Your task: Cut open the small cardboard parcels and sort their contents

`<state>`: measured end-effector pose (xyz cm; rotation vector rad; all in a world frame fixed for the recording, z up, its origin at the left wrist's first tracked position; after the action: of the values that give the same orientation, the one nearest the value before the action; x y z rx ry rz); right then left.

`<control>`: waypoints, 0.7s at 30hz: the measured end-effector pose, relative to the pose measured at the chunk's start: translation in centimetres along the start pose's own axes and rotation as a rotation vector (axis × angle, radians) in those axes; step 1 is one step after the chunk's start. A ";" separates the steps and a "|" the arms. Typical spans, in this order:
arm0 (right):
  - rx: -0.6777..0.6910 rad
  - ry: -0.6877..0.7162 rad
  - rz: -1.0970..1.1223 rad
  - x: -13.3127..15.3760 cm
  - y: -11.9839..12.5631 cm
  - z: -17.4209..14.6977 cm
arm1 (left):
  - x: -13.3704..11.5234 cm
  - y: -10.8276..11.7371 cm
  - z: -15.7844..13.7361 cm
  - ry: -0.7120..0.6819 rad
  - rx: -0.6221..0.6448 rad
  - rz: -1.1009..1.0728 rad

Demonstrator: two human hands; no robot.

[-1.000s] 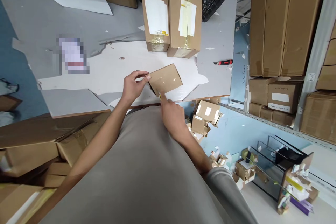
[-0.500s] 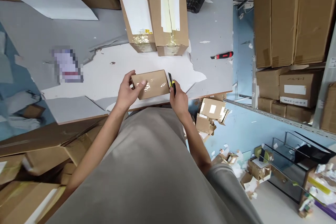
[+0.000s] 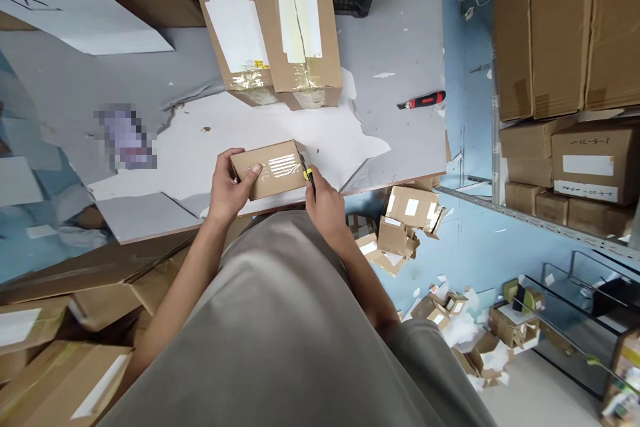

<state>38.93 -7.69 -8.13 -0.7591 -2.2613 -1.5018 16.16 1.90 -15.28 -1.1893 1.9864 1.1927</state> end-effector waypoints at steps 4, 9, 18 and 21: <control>0.054 -0.016 -0.031 0.8 0.4 0.2 | -0.2 0.0 -0.1 -0.005 -0.020 0.017; 0.103 -0.080 -0.075 1.8 0.6 0.4 | -0.3 0.0 -0.2 0.002 -0.008 -0.010; 0.135 -0.071 -0.107 2.2 1.1 0.1 | 0.0 0.0 0.1 0.014 0.016 -0.041; 0.181 -0.083 -0.173 2.9 1.3 0.5 | 0.0 -0.1 0.0 0.009 0.014 -0.034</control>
<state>37.41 -6.08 -5.79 -0.5962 -2.5406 -1.3338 16.25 1.84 -15.30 -1.2193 1.9699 1.1566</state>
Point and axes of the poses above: each hand's wrist, its own z-axis towards the middle knuckle, its own y-axis out of the back of the hand, x = y × z, the point moved 6 cm from there along z, towards the middle knuckle, and after that the axes turned 13 degrees about y, right-handed, at the moved point
